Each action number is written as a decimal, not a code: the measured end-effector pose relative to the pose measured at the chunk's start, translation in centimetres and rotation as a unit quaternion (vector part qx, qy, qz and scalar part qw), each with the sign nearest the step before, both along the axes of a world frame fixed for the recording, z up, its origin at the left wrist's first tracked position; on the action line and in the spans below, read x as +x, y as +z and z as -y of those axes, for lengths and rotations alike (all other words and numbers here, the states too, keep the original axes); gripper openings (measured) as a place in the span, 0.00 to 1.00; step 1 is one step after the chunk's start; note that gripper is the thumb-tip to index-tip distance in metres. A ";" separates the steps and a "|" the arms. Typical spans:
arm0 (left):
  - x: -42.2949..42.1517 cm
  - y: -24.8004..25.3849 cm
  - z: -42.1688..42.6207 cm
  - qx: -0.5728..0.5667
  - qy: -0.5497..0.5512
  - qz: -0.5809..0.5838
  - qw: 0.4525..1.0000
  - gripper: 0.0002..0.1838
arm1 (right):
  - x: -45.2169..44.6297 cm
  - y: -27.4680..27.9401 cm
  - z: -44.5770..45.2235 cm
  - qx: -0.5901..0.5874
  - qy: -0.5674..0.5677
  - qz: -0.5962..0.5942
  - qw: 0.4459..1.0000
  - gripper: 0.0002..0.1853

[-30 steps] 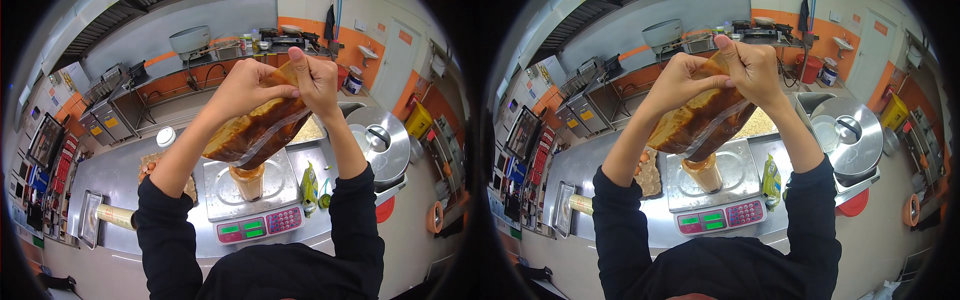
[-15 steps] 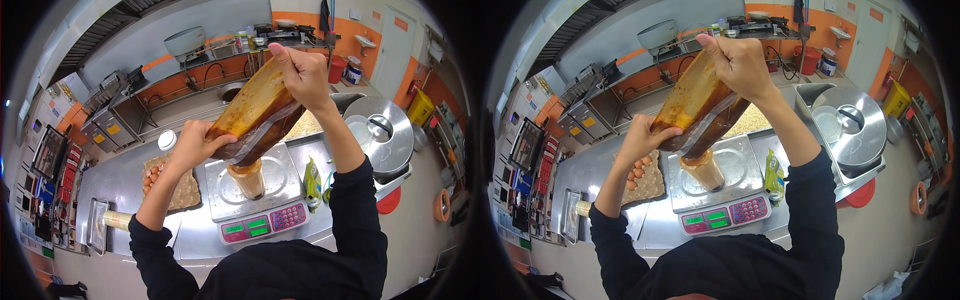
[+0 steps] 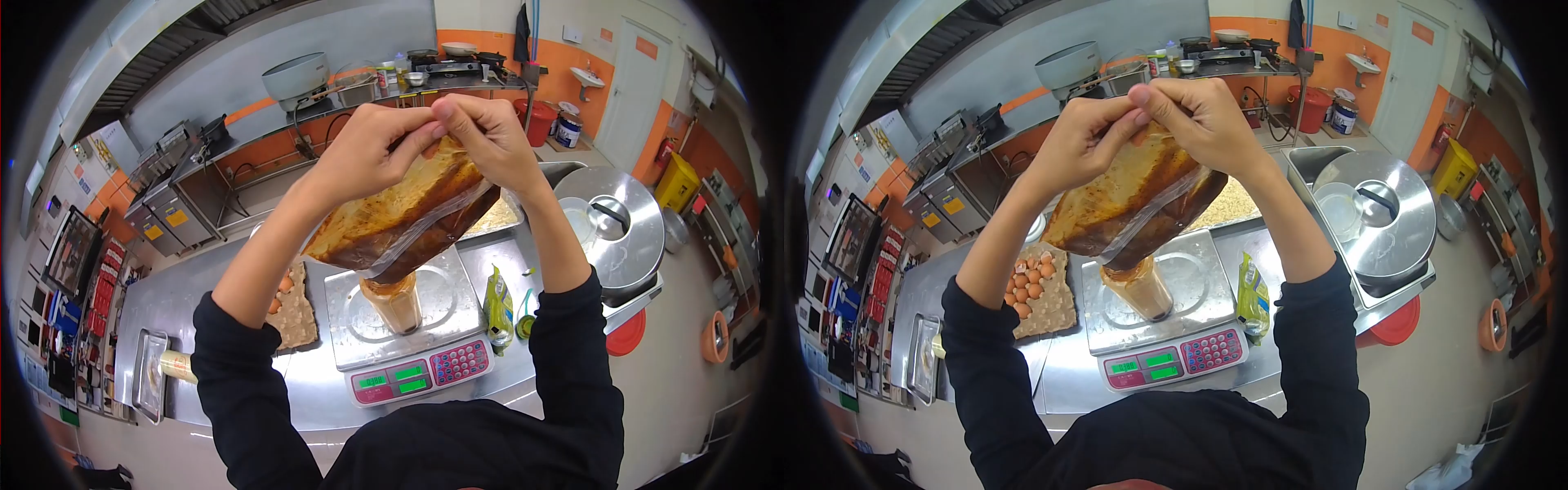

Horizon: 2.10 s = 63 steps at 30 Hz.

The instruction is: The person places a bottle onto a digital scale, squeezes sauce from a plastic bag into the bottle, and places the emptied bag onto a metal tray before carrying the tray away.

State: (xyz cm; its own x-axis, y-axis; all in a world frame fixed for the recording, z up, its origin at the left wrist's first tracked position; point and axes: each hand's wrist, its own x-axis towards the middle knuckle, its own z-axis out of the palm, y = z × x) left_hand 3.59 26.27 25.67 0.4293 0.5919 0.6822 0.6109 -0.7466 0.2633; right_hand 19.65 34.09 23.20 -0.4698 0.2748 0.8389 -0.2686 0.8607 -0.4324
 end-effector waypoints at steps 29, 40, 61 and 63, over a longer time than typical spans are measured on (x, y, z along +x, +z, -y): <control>1.7 1.3 -0.1 -0.022 0.079 -0.040 0.996 0.13 | 6.0 -5.6 1.7 0.019 -0.259 0.050 0.964 0.09; 3.6 4.0 1.3 0.146 0.108 -0.220 0.958 0.10 | 4.9 -8.4 1.5 -0.203 -0.056 -0.125 0.970 0.06; 6.8 3.1 -3.5 -0.101 -0.047 -0.398 0.910 0.11 | 1.2 -12.0 4.4 -0.393 0.096 -0.364 0.839 0.07; 7.2 3.4 -3.0 -0.081 -0.026 -0.419 0.904 0.11 | 1.8 -12.6 4.0 -0.368 0.033 -0.329 0.869 0.07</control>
State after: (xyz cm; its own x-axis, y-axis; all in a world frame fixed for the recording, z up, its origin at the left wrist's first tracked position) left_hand 10.83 29.27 29.06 0.7851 0.6193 0.0096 0.6118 -0.7730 -0.1675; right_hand 21.43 30.07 10.63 0.0099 0.8418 0.5397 -0.7053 0.3885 -0.5930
